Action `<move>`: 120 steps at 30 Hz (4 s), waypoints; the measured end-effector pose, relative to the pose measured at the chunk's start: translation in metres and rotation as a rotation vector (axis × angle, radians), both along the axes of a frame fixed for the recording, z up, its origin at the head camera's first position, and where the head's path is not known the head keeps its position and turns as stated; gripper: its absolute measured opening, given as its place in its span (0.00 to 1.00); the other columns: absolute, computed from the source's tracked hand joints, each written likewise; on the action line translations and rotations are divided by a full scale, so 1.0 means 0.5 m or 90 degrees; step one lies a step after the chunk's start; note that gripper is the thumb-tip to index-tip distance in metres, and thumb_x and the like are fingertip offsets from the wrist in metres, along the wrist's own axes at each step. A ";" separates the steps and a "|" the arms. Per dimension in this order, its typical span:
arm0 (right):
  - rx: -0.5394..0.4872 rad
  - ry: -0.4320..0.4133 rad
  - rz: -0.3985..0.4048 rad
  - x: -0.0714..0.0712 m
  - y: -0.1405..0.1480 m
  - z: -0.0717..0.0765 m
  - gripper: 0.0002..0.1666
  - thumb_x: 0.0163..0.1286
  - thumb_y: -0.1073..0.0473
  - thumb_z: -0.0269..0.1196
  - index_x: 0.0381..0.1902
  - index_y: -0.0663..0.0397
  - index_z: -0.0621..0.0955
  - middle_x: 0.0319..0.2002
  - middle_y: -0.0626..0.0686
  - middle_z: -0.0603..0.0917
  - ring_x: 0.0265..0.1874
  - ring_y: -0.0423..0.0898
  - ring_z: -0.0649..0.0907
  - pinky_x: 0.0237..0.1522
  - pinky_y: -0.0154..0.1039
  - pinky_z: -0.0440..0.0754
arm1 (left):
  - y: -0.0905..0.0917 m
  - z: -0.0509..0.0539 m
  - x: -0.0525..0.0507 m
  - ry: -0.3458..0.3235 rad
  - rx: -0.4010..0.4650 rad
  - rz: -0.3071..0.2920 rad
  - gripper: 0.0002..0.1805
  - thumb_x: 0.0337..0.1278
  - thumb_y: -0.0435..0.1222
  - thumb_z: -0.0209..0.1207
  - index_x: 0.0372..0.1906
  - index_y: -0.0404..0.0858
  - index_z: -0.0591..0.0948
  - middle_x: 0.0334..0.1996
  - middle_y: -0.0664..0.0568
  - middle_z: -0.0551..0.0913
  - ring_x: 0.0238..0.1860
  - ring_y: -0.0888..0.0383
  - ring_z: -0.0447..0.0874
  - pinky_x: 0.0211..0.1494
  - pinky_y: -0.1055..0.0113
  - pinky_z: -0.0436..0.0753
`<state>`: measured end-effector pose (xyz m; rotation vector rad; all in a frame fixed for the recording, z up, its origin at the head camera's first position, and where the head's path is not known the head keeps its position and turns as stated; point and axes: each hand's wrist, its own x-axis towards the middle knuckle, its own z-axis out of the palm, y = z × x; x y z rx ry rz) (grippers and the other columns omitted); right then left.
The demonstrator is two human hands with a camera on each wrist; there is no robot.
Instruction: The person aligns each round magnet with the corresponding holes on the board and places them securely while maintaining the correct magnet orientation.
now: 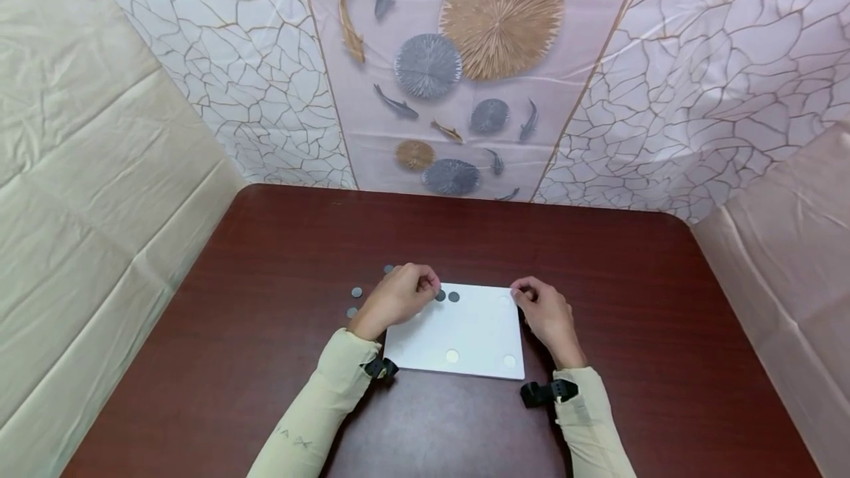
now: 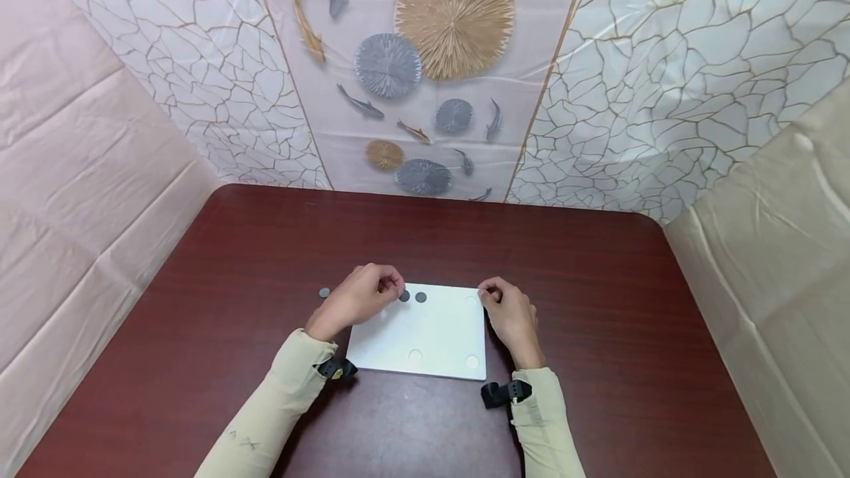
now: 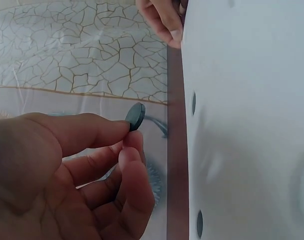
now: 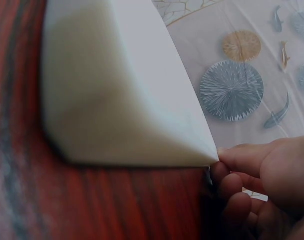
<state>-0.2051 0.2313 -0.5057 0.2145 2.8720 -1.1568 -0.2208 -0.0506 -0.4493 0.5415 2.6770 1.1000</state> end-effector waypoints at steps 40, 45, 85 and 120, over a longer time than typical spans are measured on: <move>-0.040 -0.011 0.024 -0.006 0.006 0.005 0.10 0.80 0.53 0.64 0.52 0.48 0.88 0.27 0.50 0.82 0.17 0.46 0.81 0.20 0.41 0.78 | 0.177 0.007 -0.038 -0.058 -0.103 -0.008 0.07 0.70 0.36 0.64 0.36 0.47 0.90 0.29 0.61 0.85 0.26 0.61 0.79 0.32 0.65 0.76; -0.049 -0.011 0.031 -0.008 0.006 0.006 0.10 0.80 0.54 0.64 0.51 0.49 0.87 0.26 0.51 0.82 0.17 0.47 0.80 0.20 0.41 0.78 | 0.195 0.001 -0.046 -0.055 -0.127 -0.004 0.09 0.69 0.35 0.63 0.31 0.46 0.89 0.27 0.59 0.84 0.25 0.60 0.78 0.32 0.66 0.73; -0.057 -0.052 0.020 0.023 -0.015 0.037 0.20 0.81 0.59 0.59 0.65 0.59 0.81 0.38 0.57 0.85 0.22 0.45 0.83 0.25 0.40 0.83 | 0.268 -0.024 -0.041 0.023 -0.240 -0.017 0.17 0.69 0.31 0.63 0.21 0.42 0.80 0.17 0.54 0.72 0.19 0.60 0.64 0.20 0.67 0.67; 0.056 -0.022 -0.006 0.092 -0.051 0.042 0.31 0.71 0.54 0.72 0.68 0.61 0.80 0.42 0.55 0.84 0.35 0.51 0.78 0.49 0.57 0.72 | -0.117 0.038 -0.016 0.010 -0.011 0.165 0.12 0.75 0.42 0.63 0.48 0.39 0.90 0.35 0.50 0.89 0.24 0.58 0.77 0.30 0.63 0.76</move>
